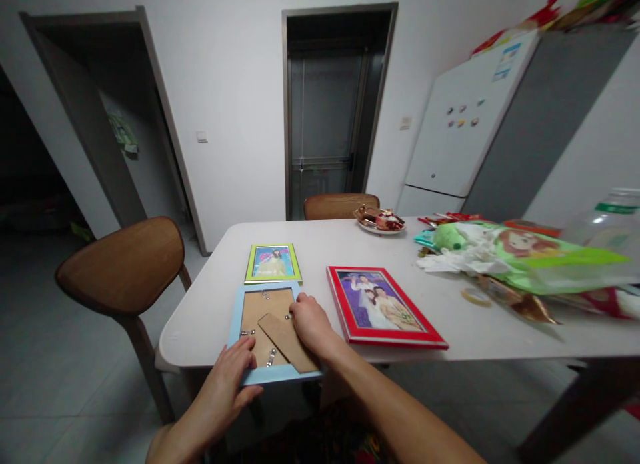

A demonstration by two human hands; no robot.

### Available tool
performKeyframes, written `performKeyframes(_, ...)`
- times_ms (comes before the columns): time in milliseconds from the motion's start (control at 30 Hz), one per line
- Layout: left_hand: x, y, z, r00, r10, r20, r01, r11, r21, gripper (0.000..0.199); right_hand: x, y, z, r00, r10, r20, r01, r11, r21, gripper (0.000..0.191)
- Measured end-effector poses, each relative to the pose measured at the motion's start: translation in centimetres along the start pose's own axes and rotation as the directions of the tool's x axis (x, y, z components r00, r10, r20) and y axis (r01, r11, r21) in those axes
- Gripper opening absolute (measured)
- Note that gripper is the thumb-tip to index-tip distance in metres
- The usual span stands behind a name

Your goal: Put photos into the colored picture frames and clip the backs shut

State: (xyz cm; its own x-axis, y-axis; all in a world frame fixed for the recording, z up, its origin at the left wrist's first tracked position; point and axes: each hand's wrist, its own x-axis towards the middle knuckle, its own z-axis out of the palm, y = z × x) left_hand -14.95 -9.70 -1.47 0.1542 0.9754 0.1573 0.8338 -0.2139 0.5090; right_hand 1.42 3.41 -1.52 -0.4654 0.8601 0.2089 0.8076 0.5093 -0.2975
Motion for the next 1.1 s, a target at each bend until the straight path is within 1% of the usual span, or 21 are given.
performKeyframes(133,0.0,-0.3,0.0,1.000,0.008,-0.017,-0.009,0.999,-0.053,0.021,0.4,-0.3,-0.4,0.999,0.027,-0.032,-0.031,0.994,-0.100,0.025)
performKeyframes(200,-0.1,-0.4,0.1,1.000,0.008,-0.028,-0.010,0.998,-0.069,0.022,0.1,-0.6,-0.7,0.999,0.012,-0.043,-0.016,0.995,-0.101,0.024)
performKeyframes(233,-0.2,-0.5,0.1,0.999,0.009,-0.033,-0.011,0.997,-0.079,0.022,-0.2,-0.8,-0.9,0.998,-0.014,-0.055,0.010,0.997,-0.078,0.025)
performKeyframes(267,-0.3,-0.6,0.2,0.999,0.010,-0.038,-0.013,0.996,-0.091,0.022,-0.5,-1.0,-1.2,0.997,-0.055,-0.058,0.052,0.998,-0.037,0.025)
performKeyframes(333,-0.4,-0.8,0.5,0.998,0.016,-0.056,-0.022,0.993,-0.115,0.023,-1.5,-1.6,-1.5,0.980,-0.197,-0.011,0.198,0.976,0.088,0.025)
performKeyframes(400,-0.4,-1.0,0.7,0.996,0.029,-0.088,-0.041,0.991,-0.127,0.025,-2.4,-2.3,-1.8,0.926,-0.371,0.068,0.348,0.910,0.227,0.023)
performKeyframes(433,-0.3,-1.0,0.8,0.994,0.035,-0.103,-0.049,0.990,-0.129,0.026,-2.7,-2.7,-1.9,0.895,-0.436,0.097,0.396,0.875,0.279,0.021)
performKeyframes(467,-0.2,-1.0,0.9,0.993,0.041,-0.115,-0.056,0.990,-0.131,0.027,-2.9,-3.0,-1.9,0.873,-0.475,0.111,0.423,0.850,0.314,0.019)
performKeyframes(500,-0.2,-1.0,0.9,0.991,0.042,-0.124,-0.059,0.989,-0.134,0.027,-3.1,-3.2,-1.8,0.867,-0.486,0.110,0.430,0.841,0.330,0.018)
performKeyframes(667,-0.2,-0.6,0.7,0.992,0.008,-0.127,-0.027,0.988,-0.152,0.024,-2.9,-3.5,-1.2,0.893,-0.442,0.078,0.402,0.865,0.300,0.012)
performKeyframes(767,-0.3,-0.4,0.6,0.993,0.012,-0.120,-0.031,0.987,-0.158,0.024,-2.3,-3.6,-1.0,0.902,-0.426,0.069,0.389,0.871,0.299,0.019)
performKeyframes(867,-0.3,-0.3,0.7,0.994,0.017,-0.112,-0.035,0.987,-0.154,0.021,-1.2,-4.1,-0.4,0.937,-0.347,0.036,0.325,0.906,0.271,0.025)
performKeyframes(967,-0.3,-0.1,0.9,0.995,0.017,-0.102,-0.033,0.988,-0.154,0.024,0.3,-5.1,0.8,0.957,-0.290,0.016,0.280,0.936,0.211,0.020)
performKeyframes(1100,-0.4,0.0,1.0,0.995,0.021,-0.102,-0.037,0.987,-0.157,0.024,1.6,-5.9,1.9,0.971,-0.235,0.037,0.227,0.961,0.158,0.014)
